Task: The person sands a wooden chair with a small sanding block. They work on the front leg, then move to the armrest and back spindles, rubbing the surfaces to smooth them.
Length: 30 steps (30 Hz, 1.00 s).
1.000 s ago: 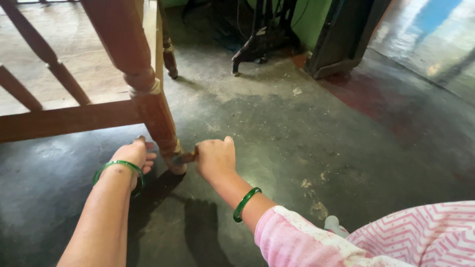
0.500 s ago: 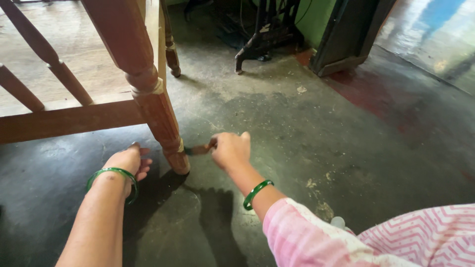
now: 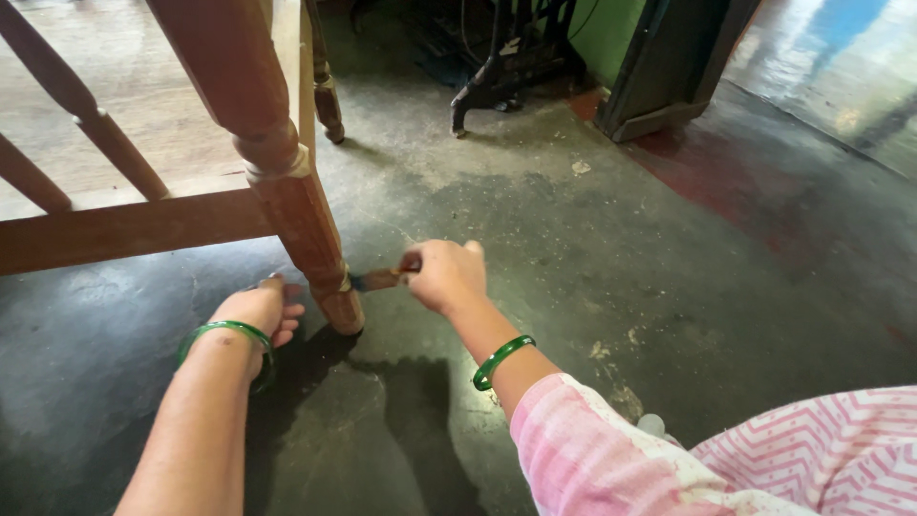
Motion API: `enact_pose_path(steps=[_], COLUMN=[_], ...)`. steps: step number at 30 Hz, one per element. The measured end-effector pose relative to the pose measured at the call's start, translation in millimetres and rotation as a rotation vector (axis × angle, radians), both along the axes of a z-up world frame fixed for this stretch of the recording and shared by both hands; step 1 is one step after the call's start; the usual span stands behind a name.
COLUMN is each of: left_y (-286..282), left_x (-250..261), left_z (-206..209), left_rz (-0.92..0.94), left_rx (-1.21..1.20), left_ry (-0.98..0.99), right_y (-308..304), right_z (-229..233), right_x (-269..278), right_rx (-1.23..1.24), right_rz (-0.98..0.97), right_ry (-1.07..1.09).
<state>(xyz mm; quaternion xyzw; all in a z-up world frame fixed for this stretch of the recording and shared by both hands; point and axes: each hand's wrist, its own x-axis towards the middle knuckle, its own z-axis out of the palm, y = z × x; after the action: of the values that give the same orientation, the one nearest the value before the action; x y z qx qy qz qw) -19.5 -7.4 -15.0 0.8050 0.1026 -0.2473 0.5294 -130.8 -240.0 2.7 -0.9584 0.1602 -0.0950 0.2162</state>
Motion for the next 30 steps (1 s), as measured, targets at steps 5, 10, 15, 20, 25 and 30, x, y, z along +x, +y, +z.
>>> enact_pose_path(steps=[5,10,15,20,25,30], left_y=[8,3,2,6,1,3], left_x=[7,9,13,19,17,13], left_z=[7,1,-10,-14,-11,2], left_rz=[0.053,0.032,-0.014,-0.001,-0.007,0.032], left_rx=[0.009,-0.001,-0.01,-0.013,-0.051,-0.046], left_ry=[0.018,-0.011,0.01,0.007,0.011,0.012], right_y=[2,-2,-2,-4,-27,-31], right_z=[8,-2,-8,8,18,6], right_x=[3,5,10,16,16,14], right_rx=[0.033,0.004,0.064,0.013,0.119,0.164], right_rz=[0.167,0.027,-0.185,0.057,0.162,0.055], right_ry=[-0.02,-0.064,-0.153,-0.004,0.041,-0.017])
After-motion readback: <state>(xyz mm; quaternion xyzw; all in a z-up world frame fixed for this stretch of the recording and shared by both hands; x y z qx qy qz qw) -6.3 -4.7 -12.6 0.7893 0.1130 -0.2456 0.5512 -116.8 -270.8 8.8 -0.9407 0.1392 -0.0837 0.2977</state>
